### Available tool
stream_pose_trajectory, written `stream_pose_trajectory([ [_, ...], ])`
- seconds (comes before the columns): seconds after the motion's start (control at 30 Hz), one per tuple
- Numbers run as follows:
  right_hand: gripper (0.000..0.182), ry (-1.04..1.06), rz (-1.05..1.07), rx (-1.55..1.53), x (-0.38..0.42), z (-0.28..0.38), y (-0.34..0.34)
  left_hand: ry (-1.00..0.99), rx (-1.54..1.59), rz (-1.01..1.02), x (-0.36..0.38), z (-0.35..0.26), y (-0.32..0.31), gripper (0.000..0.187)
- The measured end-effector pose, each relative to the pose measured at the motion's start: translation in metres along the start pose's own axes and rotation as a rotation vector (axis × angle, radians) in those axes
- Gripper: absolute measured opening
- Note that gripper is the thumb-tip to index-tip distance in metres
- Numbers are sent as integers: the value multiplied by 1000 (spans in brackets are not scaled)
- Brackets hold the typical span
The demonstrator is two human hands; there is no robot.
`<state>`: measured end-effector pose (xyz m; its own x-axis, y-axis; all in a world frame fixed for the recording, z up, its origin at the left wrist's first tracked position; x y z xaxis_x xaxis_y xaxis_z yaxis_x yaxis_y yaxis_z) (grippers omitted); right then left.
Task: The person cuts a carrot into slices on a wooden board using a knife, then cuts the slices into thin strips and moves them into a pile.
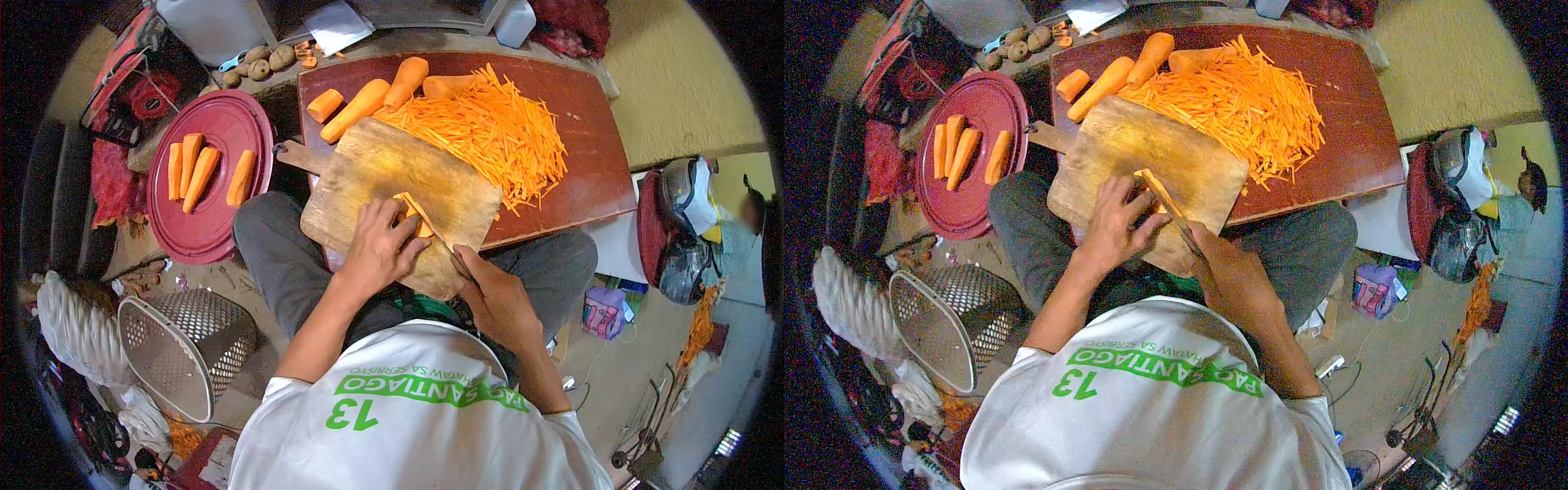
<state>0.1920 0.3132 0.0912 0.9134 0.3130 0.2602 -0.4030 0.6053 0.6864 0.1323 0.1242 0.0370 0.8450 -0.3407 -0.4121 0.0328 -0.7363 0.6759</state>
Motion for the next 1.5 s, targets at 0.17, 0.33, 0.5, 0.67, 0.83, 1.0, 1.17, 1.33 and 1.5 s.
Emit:
stream_pose_trajectory([
  [0.17, 47, -63, 77, 103, 13, 4, 2, -92, -62, 29, 1, -1, -4, 31],
  [0.33, 49, 6, 26, 108, 12, 6, -1, -97, -148, 43, -1, -8, -5, 31],
  [0.5, 49, -14, -40, 52, 10, 7, 7, -48, -123, 29, -4, -1, -9, 37],
  [0.67, 51, -43, -102, 3, 9, -11, 8, 12, -112, 150, -12, 13, -9, 39],
  [0.83, 52, 31, -152, 1, 9, -20, 5, 53, -98, 142, -15, 26, 4, 42],
  [1.0, 49, -46, -102, -43, 8, -13, 7, 75, -194, 75, -14, 32, 18, 46],
  [1.17, 47, -33, -115, -87, 10, -16, 10, -33, -131, 67, -18, 6, -4, 43],
  [1.33, 46, -7, -167, -126, 3, -31, 6, -25, -141, 92, -18, 9, -12, 40],
  [1.5, 43, -48, -79, -78, -4, -18, 2, -32, -109, 114, -16, 0, -12, 38],
])
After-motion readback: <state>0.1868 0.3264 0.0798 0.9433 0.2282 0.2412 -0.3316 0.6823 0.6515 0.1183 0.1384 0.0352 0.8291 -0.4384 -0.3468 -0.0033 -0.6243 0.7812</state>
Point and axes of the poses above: each hand's wrist, its own x-axis away from the middle knuckle, its own y-axis out of the back of the hand, z = x × y, the point moved 6 cm from there along -x, towards the middle knuckle, and after that the axes turned 1 degree about y, right-handed, at the moved point
